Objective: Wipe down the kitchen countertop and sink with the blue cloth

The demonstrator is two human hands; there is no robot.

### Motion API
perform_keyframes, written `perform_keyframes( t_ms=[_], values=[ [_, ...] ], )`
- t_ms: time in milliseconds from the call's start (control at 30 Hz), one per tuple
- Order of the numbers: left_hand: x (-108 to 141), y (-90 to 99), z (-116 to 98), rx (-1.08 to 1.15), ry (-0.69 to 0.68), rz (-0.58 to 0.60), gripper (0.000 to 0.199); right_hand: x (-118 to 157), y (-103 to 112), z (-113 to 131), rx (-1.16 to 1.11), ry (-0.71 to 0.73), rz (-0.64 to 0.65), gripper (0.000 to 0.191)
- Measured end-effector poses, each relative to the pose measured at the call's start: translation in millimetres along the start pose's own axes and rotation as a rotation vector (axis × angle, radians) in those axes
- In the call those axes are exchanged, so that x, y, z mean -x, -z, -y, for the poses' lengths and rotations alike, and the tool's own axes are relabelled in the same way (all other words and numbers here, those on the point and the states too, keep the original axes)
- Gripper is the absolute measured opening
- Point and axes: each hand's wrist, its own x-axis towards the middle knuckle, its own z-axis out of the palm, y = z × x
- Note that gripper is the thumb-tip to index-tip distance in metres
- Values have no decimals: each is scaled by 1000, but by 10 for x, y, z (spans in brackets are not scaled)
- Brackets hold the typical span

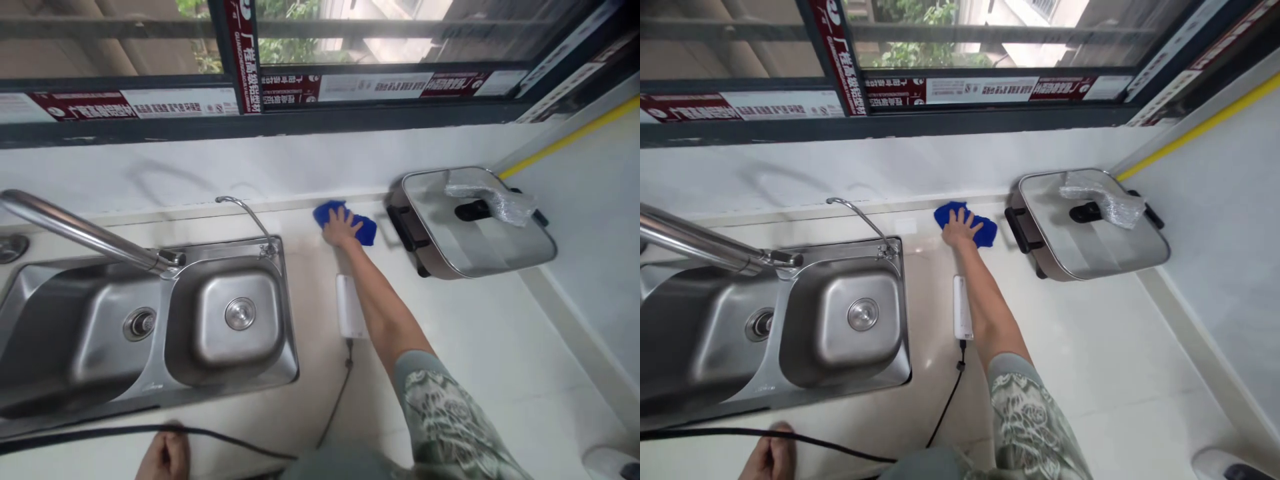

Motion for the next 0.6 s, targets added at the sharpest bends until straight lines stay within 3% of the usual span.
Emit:
perform_keyframes(
  t_ms=[167,300,400,600],
  values=[
    [78,-1,-94,-71,49,-53,21,284,-255,664,-22,279,-51,62],
    [135,-14,-160,-161,154,-68,30,590,-438,893,-68,432,-185,58],
    [150,-1,-170,-159,190,-15,32,826,-506,934,-94,414,-256,56],
    [150,15,-130,-99,151,17,31,1338,-588,1078,-139,218,-314,52]
  ],
)
